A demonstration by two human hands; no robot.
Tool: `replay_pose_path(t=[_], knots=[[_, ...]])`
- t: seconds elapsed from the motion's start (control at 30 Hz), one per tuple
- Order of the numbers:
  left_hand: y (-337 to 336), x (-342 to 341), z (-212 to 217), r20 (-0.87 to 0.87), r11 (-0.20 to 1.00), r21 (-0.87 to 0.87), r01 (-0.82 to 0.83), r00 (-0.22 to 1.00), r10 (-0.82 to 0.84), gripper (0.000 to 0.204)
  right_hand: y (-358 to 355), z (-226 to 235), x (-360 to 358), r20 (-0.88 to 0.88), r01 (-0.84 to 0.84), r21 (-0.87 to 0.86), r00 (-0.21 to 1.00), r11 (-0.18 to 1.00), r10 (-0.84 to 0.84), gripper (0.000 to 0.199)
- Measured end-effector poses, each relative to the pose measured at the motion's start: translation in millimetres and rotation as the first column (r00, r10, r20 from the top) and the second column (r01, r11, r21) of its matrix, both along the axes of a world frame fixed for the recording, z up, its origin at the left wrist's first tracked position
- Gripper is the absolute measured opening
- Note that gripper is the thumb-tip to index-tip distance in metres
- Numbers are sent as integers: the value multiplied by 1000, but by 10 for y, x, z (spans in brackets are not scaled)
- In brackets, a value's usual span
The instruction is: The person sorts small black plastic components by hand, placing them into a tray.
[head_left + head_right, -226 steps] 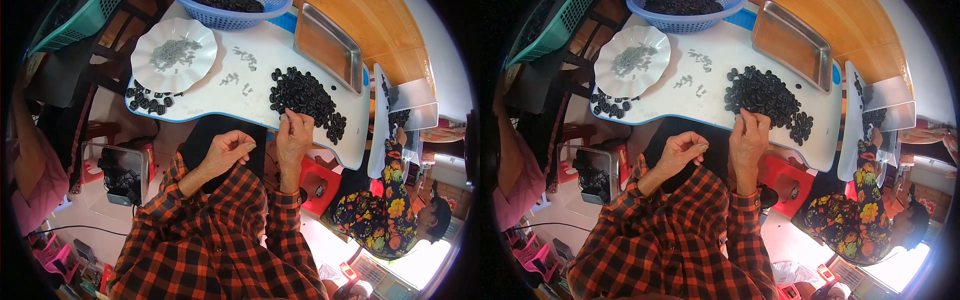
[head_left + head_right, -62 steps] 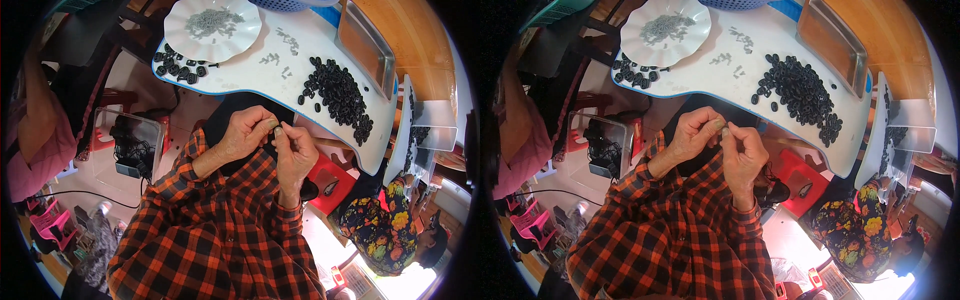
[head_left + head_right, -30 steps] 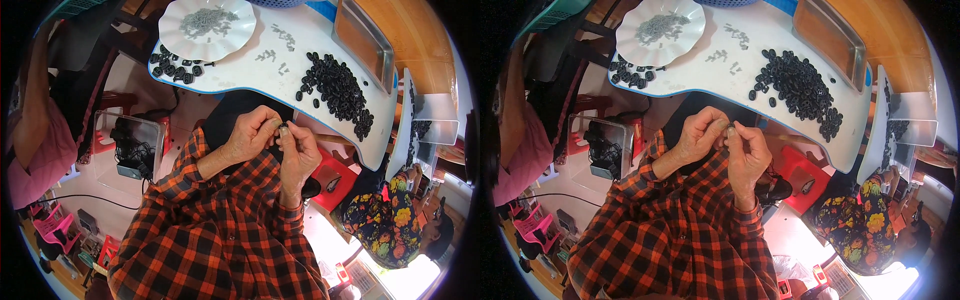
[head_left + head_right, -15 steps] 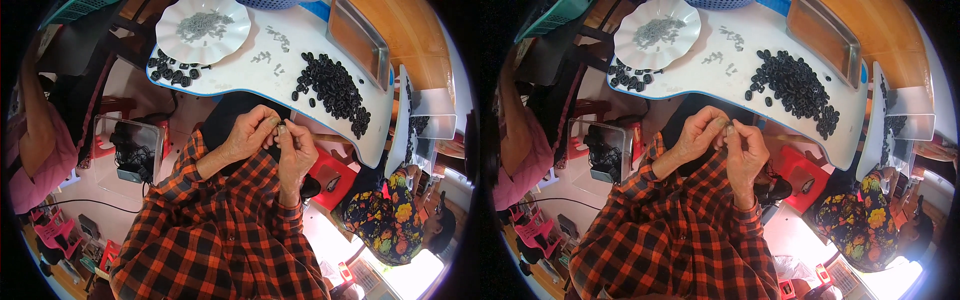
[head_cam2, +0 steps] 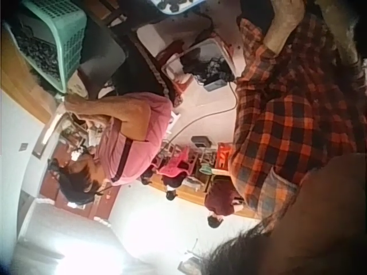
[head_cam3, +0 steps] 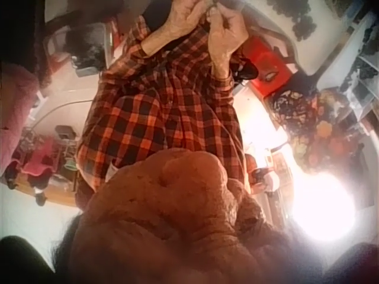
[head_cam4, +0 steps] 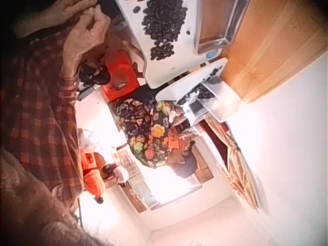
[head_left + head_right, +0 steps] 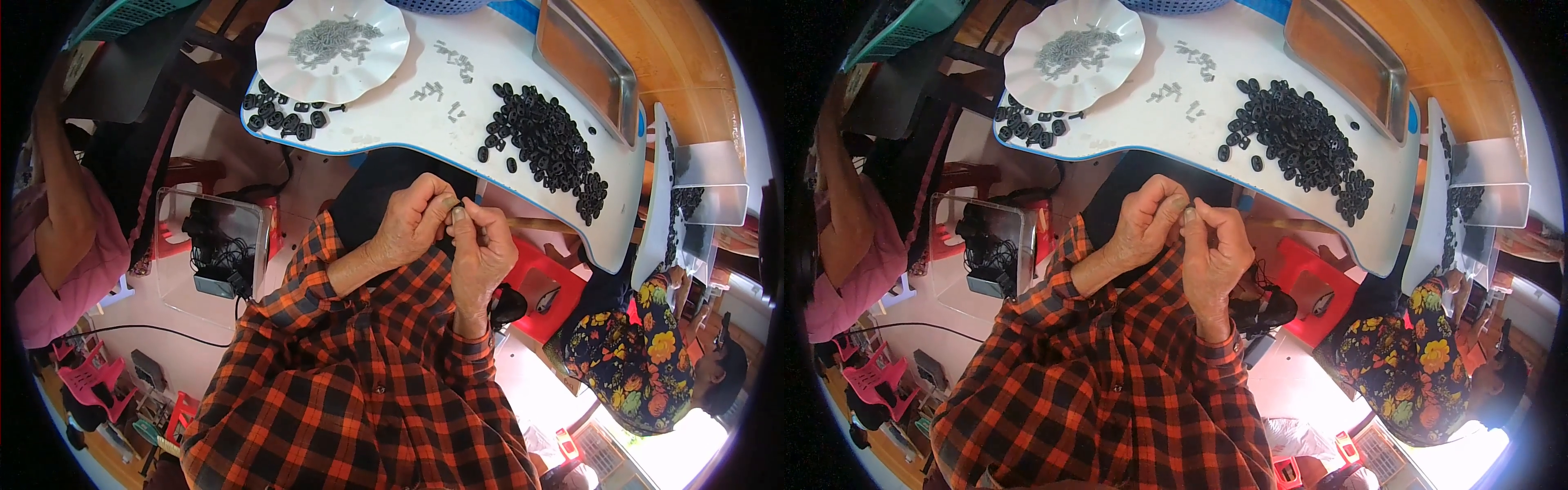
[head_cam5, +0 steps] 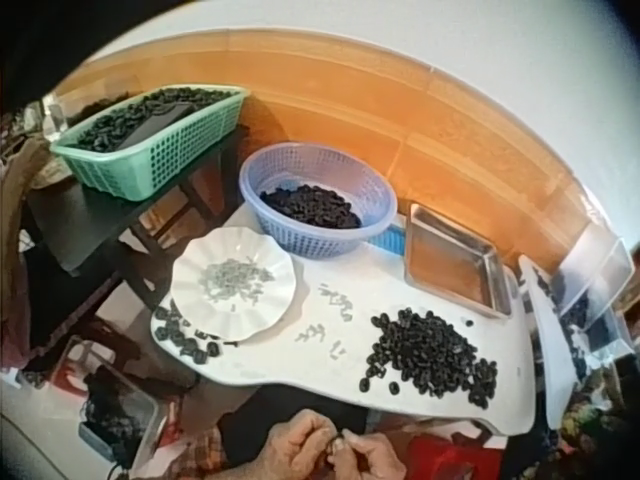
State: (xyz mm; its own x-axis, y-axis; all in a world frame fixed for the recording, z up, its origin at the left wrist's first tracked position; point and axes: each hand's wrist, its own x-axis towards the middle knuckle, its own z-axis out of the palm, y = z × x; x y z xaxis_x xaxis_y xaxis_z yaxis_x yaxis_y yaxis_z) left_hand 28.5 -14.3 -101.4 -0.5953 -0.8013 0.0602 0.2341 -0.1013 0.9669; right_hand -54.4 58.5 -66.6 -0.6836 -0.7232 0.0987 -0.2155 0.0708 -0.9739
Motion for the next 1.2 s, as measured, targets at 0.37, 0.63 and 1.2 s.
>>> replay_pose_path(t=[0.37, 0.63, 1.2], knots=[[-42, -4, 16, -6, 996, 86, -24, 1000, 25, 14, -39, 143, -67, 221, -28, 73, 975, 997, 11, 14], [0, -31, -36, 6, 997, 77, 5, 1000, -5, 14, -12, 70, -146, 201, -85, 103, 978, 991, 63, 6], [-392, -331, 195, 212, 708, -698, -102, 916, 342, 17, 113, -36, -342, 188, 55, 98, 979, 994, -73, 8]])
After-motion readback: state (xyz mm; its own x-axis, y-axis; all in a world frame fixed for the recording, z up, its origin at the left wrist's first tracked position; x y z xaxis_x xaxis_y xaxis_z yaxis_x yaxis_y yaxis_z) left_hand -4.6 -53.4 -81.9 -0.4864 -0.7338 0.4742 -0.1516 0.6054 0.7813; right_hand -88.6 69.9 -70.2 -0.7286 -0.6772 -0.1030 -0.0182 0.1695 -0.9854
